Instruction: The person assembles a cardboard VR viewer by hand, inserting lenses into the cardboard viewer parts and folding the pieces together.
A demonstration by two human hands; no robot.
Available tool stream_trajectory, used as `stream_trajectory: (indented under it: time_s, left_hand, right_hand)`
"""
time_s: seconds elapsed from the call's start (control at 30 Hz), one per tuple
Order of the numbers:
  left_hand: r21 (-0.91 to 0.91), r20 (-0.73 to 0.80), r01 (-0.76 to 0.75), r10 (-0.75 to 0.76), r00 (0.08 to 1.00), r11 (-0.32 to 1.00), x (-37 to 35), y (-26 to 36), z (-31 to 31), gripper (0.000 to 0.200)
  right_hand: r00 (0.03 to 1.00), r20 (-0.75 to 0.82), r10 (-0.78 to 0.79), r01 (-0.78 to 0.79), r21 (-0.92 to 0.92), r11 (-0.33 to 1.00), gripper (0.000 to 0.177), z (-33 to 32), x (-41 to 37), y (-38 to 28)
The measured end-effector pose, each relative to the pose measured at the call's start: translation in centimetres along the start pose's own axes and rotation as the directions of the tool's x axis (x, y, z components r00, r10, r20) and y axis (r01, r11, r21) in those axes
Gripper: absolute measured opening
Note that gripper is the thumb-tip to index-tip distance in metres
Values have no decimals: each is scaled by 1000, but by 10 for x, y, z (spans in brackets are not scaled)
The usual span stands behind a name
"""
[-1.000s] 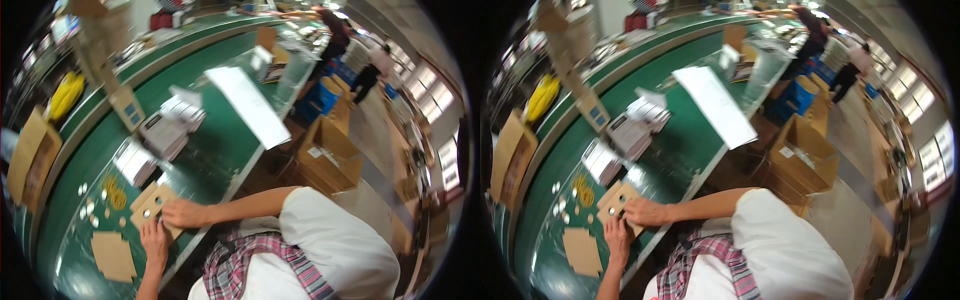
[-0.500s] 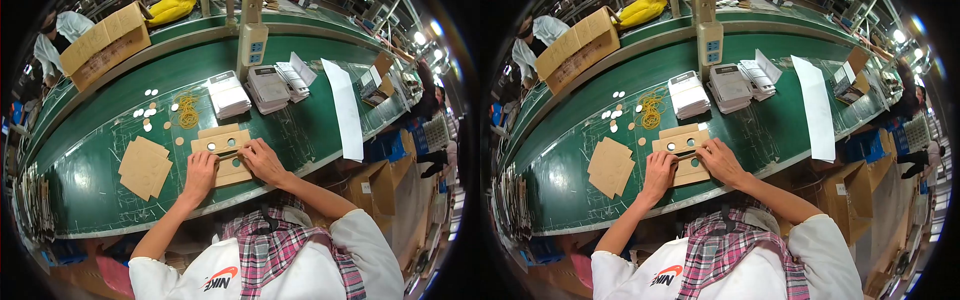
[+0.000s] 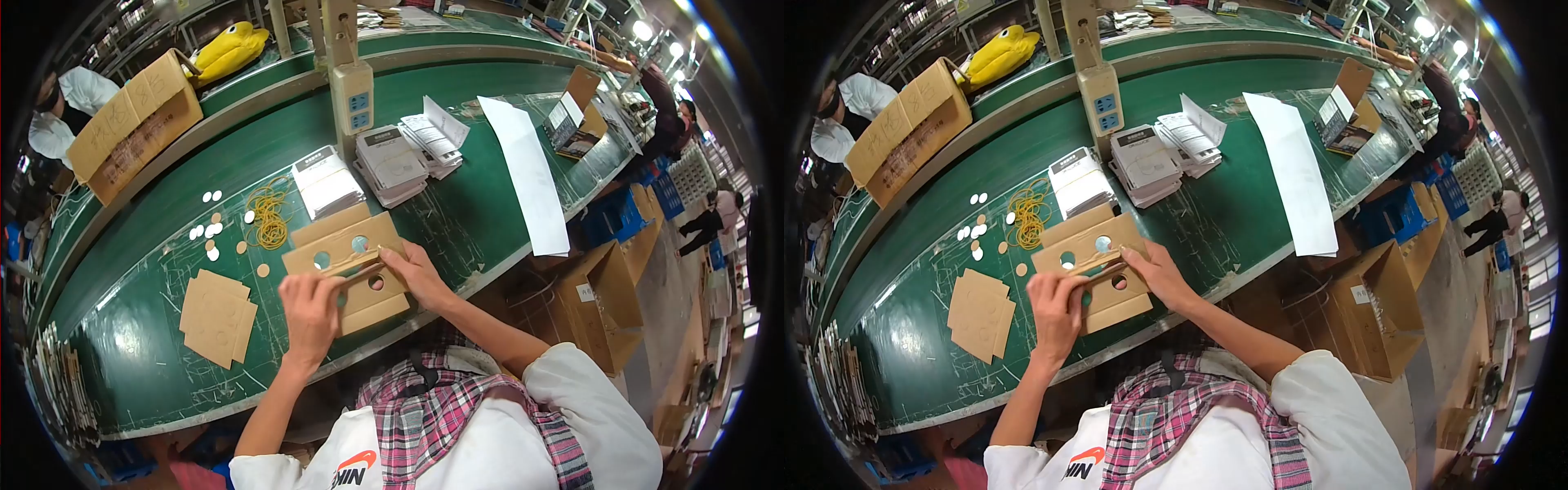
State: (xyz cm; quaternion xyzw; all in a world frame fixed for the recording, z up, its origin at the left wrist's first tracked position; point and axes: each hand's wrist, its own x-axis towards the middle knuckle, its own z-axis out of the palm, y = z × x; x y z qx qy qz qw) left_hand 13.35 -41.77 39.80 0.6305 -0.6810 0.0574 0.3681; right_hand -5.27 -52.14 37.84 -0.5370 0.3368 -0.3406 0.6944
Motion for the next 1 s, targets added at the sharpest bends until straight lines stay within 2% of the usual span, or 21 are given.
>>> stream_trajectory:
  time_s: [0.03,0.07,0.1,0.13,0.17,0.23,0.27,0.3,0.33,0.37,0.4,0.43,0.5,0.53,0.63,0.73,0.77,0.8,0.83,0.9,1.0]
  left_hand:
    - [4,-70,14,-14,997,1000,3,3,-1,32]
    - [8,-156,120,-117,981,993,3,1,-5,45]
    - [-345,-117,284,-341,933,895,2,0,-2,47]
    - [-643,6,404,-523,853,651,-1,-2,5,50]
    - [-834,192,463,-630,753,300,-5,-1,9,53]
    - [-822,447,568,-560,697,50,-20,-1,30,47]
    - [-800,476,600,-585,656,21,-17,14,31,50]
    - [-785,367,591,-627,687,187,-17,18,40,43]
    - [-786,379,587,-601,703,191,-15,18,45,39]
    - [-778,270,544,-614,742,314,-14,25,51,34]
    - [-795,264,529,-616,742,296,0,45,44,33]
    - [-810,260,516,-620,740,277,12,63,36,33]
    - [-639,62,425,-508,859,640,13,64,51,33]
    - [-509,-26,351,-422,906,786,15,65,56,32]
    - [-663,218,524,-531,819,535,27,85,64,33]
    - [-734,344,533,-446,826,421,52,95,67,34]
    - [-757,380,530,-404,832,381,60,93,68,35]
    - [-660,344,447,-286,894,604,62,79,79,40]
    - [-675,409,493,-278,869,549,68,78,80,43]
    - [-691,539,585,-237,808,424,85,82,81,49]
    - [-624,659,604,-83,748,496,103,67,64,63]
  right_hand:
    - [1000,7,24,-24,71,997,29,-2,0,-1]
    - [999,18,43,-45,143,989,27,-3,1,-3]
    - [999,-7,35,-33,140,990,27,-4,1,-4]
    - [999,-35,27,-22,136,990,26,-6,-1,-5]
    - [998,-65,21,-12,131,991,26,-8,-4,-6]
    - [998,-55,-24,18,-111,994,26,-12,-5,5]
    - [992,-109,-62,39,-199,979,26,-10,-7,6]
    - [980,-164,-108,57,-288,956,27,-10,-9,6]
    - [923,-131,-362,245,-525,815,28,-15,-8,25]
    - [931,-188,-313,140,-608,781,28,-16,-8,22]
    - [933,-243,-263,30,-678,734,29,-17,-9,19]
    - [918,-254,-304,28,-723,690,28,-20,-9,14]
    - [893,-263,-364,8,-800,600,26,-23,-14,13]
    - [852,-266,-451,40,-826,562,25,-29,-13,19]
    - [831,-271,-486,-3,-875,483,27,-49,-15,12]
    - [907,-342,-245,-220,-883,415,27,-72,-23,-30]
    - [935,-206,-288,-30,-857,514,27,-94,-19,-30]
    - [934,-73,-349,159,-790,592,28,-125,-13,-26]
    - [906,46,-420,335,-683,649,28,-153,-8,-28]
    - [994,8,-105,100,-381,919,24,-206,9,-56]
    - [993,-37,114,-113,40,993,39,-258,65,-129]
